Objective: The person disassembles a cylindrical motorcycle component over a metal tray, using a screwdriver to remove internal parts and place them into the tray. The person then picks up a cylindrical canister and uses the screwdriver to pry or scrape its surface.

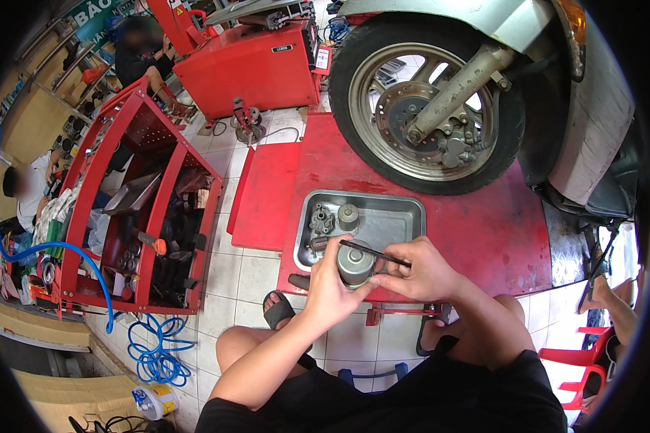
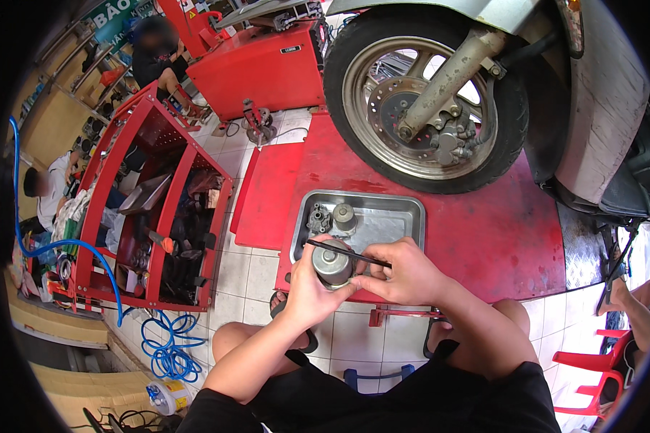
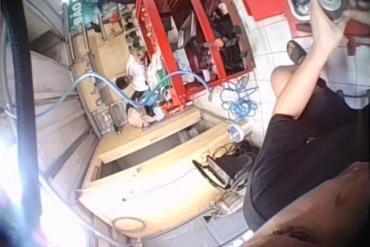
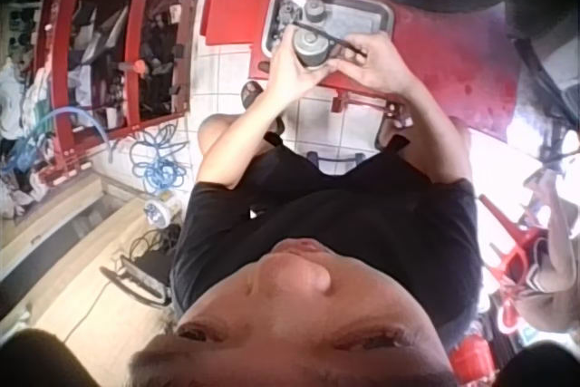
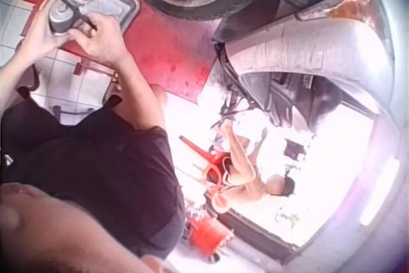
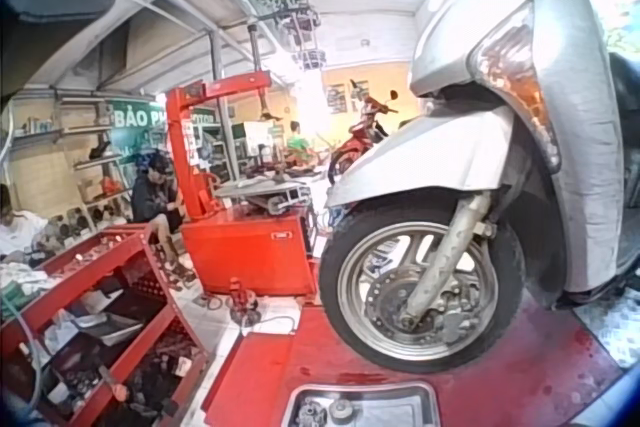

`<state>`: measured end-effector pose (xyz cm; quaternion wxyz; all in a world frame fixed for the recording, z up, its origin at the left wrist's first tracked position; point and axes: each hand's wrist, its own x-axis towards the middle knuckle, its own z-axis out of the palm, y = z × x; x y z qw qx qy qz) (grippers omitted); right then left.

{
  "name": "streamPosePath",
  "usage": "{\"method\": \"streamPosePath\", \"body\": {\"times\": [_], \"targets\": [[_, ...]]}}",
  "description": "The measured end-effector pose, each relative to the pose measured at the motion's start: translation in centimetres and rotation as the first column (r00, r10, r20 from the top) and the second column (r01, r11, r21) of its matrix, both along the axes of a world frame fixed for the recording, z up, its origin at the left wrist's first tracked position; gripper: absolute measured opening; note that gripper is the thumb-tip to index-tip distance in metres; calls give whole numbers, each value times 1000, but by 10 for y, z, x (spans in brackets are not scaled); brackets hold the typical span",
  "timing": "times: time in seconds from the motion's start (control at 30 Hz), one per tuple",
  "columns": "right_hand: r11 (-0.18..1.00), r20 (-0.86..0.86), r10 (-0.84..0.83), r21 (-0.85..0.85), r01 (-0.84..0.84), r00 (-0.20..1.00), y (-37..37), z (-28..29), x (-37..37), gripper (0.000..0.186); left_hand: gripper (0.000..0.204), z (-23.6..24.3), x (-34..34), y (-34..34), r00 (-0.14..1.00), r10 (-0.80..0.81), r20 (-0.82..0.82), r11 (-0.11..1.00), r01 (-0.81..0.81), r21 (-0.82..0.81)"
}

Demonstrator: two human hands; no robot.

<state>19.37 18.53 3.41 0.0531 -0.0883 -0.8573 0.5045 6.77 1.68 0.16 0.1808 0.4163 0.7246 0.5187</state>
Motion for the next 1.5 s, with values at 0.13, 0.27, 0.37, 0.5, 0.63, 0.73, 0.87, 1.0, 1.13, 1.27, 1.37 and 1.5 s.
{"method": "streamPosePath", "body": {"times": [0.13, 0.27, 0.37, 0.5, 0.63, 0.73, 0.87, 1.0, 1.13, 1.27, 1.37, 1.5], "targets": [[1000, -24, 6, 18, -5, 1000, 0, -1, 1, 21, 72, -2, 1, -1, 1000, 0, -9, 1000, 0, 29], [1000, -15, 2, 30, -2, 1000, 1, -8, 2, 23, 73, -2, 2, 1, 999, 5, -43, 998, -2, 57], [1000, -2, -6, 8, 6, 1000, -1, -3, 1, 21, 70, -3, -1, 1, 999, -23, -28, 997, 25, 76], [1000, 2, 7, -7, -7, 1000, 0, -3, 0, 19, 67, 5, 1, 1, 999, -5, -42, 999, 8, 51], [1000, -11, 11, -16, -12, 1000, 0, -1, -1, 19, 65, 5, 0, 1, 999, -14, -38, 999, 16, 51], [1000, 0, 11, -9, -11, 1000, 0, -4, -1, 20, 65, 6, 0, 0, 999, -10, -45, 999, 12, 50], [1000, -2, -10, -15, 10, 1000, -1, -1, -2, 20, 66, 4, 0, 0, 999, -12, -45, 999, 14, 41], [999, -8, 14, -34, -14, 1000, 1, -4, -1, 22, 68, 3, -1, 0, 999, -9, -34, 999, 10, 34], [999, -16, 5, -33, -6, 1000, 1, -4, -2, 21, 69, 4, 0, 0, 999, -14, -44, 1000, 15, 12], [995, 40, 58, -80, -55, 998, 4, 3, 1, 23, 72, 3, -1, -1, 999, -6, -41, 1000, 6, 1], [891, -18, -120, -443, 99, 993, 13, 0, 4, 28, 74, 5, 0, 1, 998, -9, -57, 999, 11, 38], [956, -208, -131, -285, 68, 969, 26, 1, 5, 30, 74, 4, 0, 1, 999, -14, -35, 1000, 15, 21]]}}
